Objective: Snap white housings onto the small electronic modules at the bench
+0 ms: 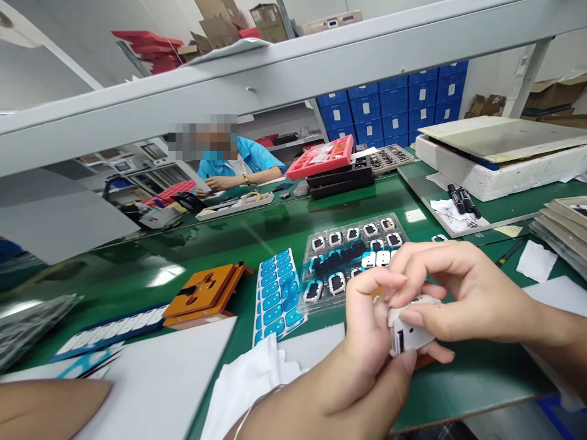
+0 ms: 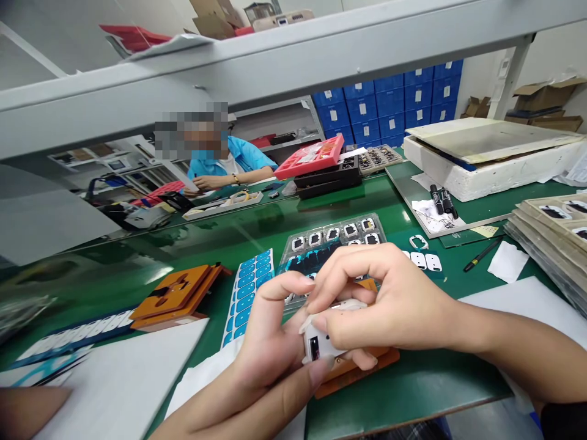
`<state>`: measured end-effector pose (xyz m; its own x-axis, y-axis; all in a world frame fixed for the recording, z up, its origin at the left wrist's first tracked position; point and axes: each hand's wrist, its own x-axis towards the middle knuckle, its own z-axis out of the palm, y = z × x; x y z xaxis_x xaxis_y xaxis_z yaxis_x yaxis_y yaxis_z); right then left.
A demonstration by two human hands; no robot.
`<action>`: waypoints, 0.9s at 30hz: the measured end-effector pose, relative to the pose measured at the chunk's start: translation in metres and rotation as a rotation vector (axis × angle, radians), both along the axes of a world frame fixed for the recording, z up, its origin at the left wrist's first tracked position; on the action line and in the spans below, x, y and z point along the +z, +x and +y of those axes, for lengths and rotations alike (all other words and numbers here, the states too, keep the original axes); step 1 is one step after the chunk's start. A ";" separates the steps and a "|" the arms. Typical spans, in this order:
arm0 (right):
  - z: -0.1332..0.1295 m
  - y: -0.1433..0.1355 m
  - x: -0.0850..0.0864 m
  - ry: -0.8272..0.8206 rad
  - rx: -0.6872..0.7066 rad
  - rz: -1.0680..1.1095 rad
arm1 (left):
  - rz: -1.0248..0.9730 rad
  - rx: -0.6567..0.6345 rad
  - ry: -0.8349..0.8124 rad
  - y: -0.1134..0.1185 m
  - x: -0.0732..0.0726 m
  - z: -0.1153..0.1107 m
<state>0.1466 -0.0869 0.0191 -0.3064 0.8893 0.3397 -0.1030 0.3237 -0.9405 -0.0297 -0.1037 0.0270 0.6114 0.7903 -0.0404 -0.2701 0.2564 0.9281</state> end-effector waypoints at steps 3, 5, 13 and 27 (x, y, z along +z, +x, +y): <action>-0.001 -0.002 0.000 -0.044 0.015 0.008 | 0.001 0.009 0.003 0.001 0.000 -0.001; -0.001 -0.004 -0.001 -0.143 0.064 0.032 | 0.019 0.007 0.013 0.001 -0.002 0.000; 0.002 0.001 0.002 -0.113 0.072 -0.004 | 0.017 -0.269 0.178 -0.005 -0.003 0.024; 0.000 0.020 0.009 -0.057 0.170 0.003 | -0.090 -0.176 0.008 0.001 -0.001 0.022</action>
